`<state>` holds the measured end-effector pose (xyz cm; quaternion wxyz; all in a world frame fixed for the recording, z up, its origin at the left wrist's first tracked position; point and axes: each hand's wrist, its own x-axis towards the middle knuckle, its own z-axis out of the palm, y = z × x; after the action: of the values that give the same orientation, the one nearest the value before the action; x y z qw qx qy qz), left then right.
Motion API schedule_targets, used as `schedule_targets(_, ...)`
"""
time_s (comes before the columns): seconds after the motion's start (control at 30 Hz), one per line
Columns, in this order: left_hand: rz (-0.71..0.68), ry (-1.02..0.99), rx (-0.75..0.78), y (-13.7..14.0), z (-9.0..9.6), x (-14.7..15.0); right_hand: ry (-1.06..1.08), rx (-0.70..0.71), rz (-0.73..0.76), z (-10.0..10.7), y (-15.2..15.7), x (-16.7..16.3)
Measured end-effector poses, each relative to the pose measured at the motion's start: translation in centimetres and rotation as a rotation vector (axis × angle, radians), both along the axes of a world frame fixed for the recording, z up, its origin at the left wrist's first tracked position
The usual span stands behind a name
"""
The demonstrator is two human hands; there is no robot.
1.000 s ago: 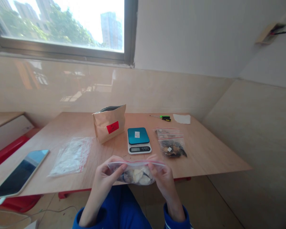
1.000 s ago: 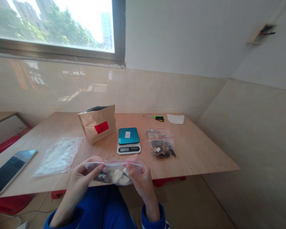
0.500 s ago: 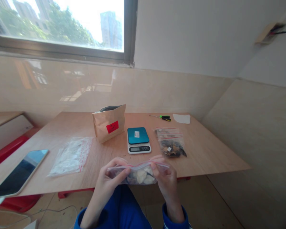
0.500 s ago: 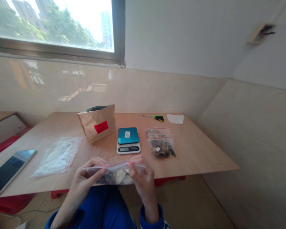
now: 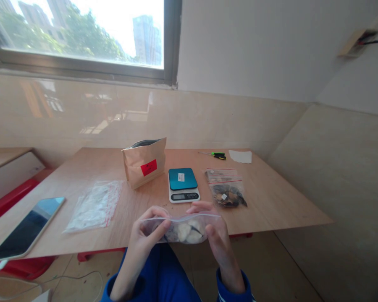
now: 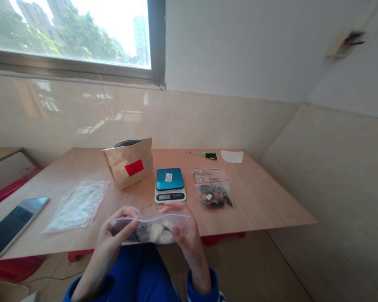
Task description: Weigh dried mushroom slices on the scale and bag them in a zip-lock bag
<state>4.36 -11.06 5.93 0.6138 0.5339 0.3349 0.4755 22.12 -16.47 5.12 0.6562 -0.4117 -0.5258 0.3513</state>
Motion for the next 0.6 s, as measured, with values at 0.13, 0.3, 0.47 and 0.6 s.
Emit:
schedule_targets(0.13, -0.059, 0.03, 0.001, 0.1, 0.1, -0.2, -0.021, -0.111, -0.015, 0.2, 0.2, -0.1)
schedule_targets(0.3, -0.127, 0.046, 0.141, 0.2, 1.0, -0.1, -0.056, -0.075, -0.11, 0.2, 0.5, -0.2)
schedule_targets(0.47, -0.073, 0.083, 0.22, 0.2, 1.0, 0.5, -0.097, -0.035, -0.144, 0.5, 0.7, -0.5)
schedule_targets(0.6, 0.008, 0.102, 0.258, 0.0, 0.8, 1.0, -0.158, 0.026, -0.217, 0.8, 0.6, -0.9)
